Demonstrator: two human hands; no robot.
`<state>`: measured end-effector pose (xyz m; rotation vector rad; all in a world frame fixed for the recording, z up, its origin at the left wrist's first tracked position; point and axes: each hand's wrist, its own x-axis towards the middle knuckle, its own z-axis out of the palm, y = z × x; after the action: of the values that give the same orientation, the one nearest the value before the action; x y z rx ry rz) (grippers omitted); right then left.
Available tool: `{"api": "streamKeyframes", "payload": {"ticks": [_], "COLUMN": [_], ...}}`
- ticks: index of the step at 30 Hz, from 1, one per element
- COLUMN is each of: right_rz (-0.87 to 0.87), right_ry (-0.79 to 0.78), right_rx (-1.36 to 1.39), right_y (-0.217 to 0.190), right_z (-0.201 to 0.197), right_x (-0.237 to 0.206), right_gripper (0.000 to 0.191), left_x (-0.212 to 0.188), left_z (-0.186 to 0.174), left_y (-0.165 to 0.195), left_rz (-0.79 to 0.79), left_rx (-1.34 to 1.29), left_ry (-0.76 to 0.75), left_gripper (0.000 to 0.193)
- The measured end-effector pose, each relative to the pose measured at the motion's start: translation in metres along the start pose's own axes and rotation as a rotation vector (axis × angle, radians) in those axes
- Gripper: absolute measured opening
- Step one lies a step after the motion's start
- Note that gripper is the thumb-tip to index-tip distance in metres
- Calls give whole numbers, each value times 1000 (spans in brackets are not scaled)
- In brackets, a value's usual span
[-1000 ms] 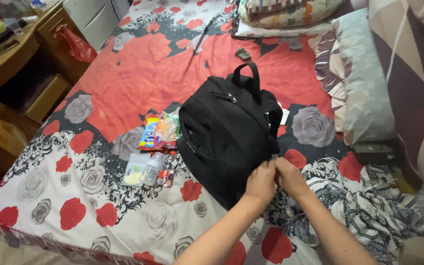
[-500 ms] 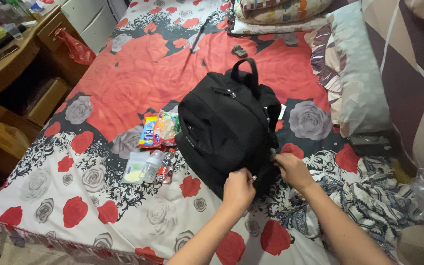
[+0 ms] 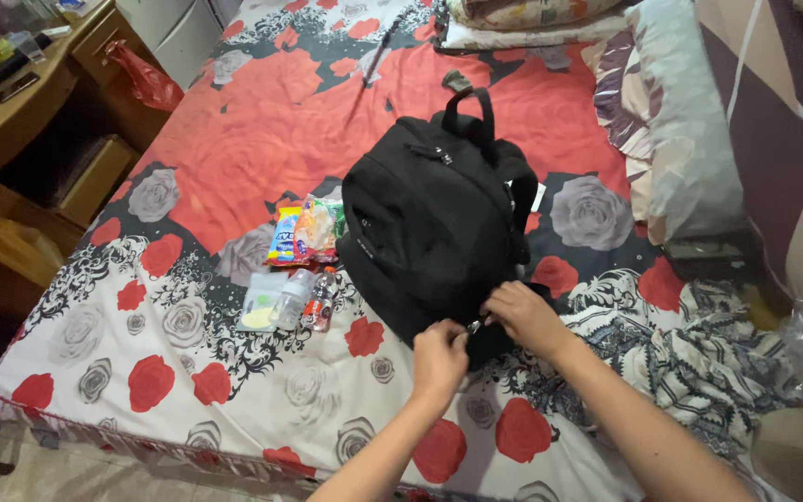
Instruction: The person unzips a black backpack on a bed and removes items including a drawstring pouch, snack packets, bottles, wipes, and a stack of diapers. They carry the diapers to a dresser drawer, place them inside, and return to arrange the remaining items on the bed.
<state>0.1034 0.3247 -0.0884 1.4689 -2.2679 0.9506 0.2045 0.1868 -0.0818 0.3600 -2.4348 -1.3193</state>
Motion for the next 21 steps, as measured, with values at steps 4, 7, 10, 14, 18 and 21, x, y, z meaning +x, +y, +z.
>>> {"api": "streamKeyframes", "payload": {"ticks": [4, 7, 10, 14, 18, 21], "right_rz": [33, 81, 104, 164, 313, 757], "right_ry": [-15, 17, 24, 3, -76, 29], "right_rx": [-9, -27, -52, -50, 17, 351], "right_y": [7, 3, 0, -1, 1, 1], "right_z": [1, 0, -2, -1, -5, -15], "right_x": [-1, -4, -7, -10, -7, 3], "right_gripper": [14, 16, 14, 12, 17, 22], "left_x": [-11, -18, -28, -30, -14, 12], "left_z": [11, 27, 36, 46, 48, 26], "left_y": [-29, -60, -99, -127, -112, -72], "left_rz": [-271, -373, -414, -443, -251, 70], "left_rx": [-153, -253, -26, 16, 327, 480], "left_ry": [34, 42, 54, -34, -456, -923], "left_gripper": [6, 9, 8, 10, 19, 30]}}
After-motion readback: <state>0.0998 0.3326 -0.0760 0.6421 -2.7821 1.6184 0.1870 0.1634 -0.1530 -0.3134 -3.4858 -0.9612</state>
